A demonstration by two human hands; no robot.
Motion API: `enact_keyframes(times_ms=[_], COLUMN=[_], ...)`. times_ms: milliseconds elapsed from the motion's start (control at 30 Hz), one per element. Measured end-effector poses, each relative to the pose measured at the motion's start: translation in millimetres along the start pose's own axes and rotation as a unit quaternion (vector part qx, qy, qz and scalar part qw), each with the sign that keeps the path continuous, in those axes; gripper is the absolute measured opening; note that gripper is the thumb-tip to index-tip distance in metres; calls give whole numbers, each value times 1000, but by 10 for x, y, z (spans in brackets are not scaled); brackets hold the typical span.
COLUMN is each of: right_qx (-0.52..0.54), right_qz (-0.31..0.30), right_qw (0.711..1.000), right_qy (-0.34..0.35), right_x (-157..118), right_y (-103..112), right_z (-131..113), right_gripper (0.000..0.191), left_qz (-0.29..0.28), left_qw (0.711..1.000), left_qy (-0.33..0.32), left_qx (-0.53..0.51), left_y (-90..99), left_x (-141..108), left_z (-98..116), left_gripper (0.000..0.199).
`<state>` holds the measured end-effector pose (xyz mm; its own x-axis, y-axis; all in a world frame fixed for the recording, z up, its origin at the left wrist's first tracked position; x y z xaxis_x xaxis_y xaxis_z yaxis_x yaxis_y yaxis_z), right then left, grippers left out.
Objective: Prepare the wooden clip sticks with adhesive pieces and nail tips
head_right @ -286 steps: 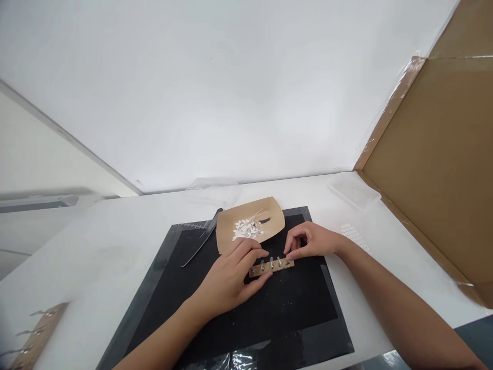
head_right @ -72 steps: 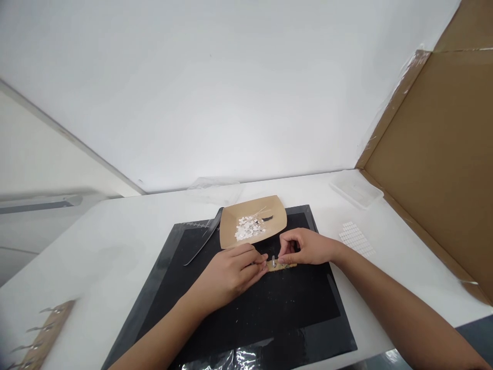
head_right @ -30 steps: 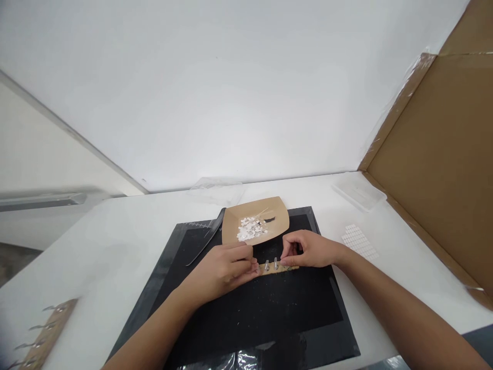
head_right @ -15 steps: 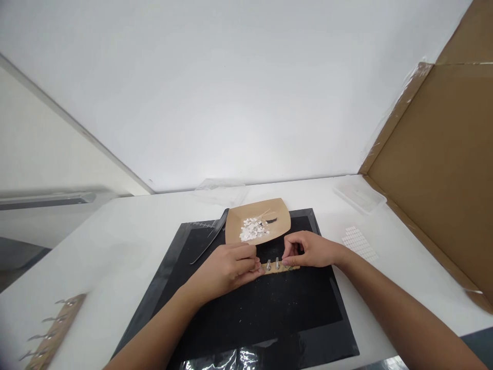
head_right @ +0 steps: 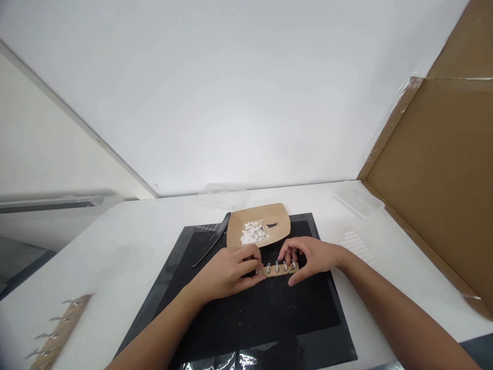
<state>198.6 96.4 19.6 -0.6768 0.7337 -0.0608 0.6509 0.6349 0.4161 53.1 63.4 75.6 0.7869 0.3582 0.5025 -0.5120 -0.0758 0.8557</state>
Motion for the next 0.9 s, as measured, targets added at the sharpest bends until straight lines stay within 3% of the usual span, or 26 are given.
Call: enact_keyframes(times_ms=[100, 300, 500, 900], right_qx=[-36, -106, -93, -100], right_qz=[6, 34, 31, 30], right_qw=[999, 993, 995, 994], right_qy=[18, 32, 23, 32], right_x=[3, 28, 31, 34], right_y=[0, -11, -19, -18], right_z=[-19, 12, 29, -14], right_gripper=[66, 45, 38, 34], left_qz=[-3, -2, -9, -27], left_qw=[1000, 999, 998, 999], left_qy=[1, 16, 28, 37], left_qx=[10, 34, 57, -10], left_y=[0, 43, 33, 24], left_x=[5, 25, 14, 11], left_z=[21, 26, -17, -31], left_gripper=[20, 25, 27, 18])
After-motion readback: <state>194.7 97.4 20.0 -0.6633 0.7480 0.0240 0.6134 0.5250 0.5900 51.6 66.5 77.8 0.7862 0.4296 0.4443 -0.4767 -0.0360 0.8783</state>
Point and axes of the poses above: each hand's wrist, its own x-axis towards the middle knuckle, its own y-axis out of the back of the hand, z = x × y, the point moved 10 cm from there along x, towards the middle knuckle, and after that the axes turned 6 degrees about z, right-handed, at the moved point
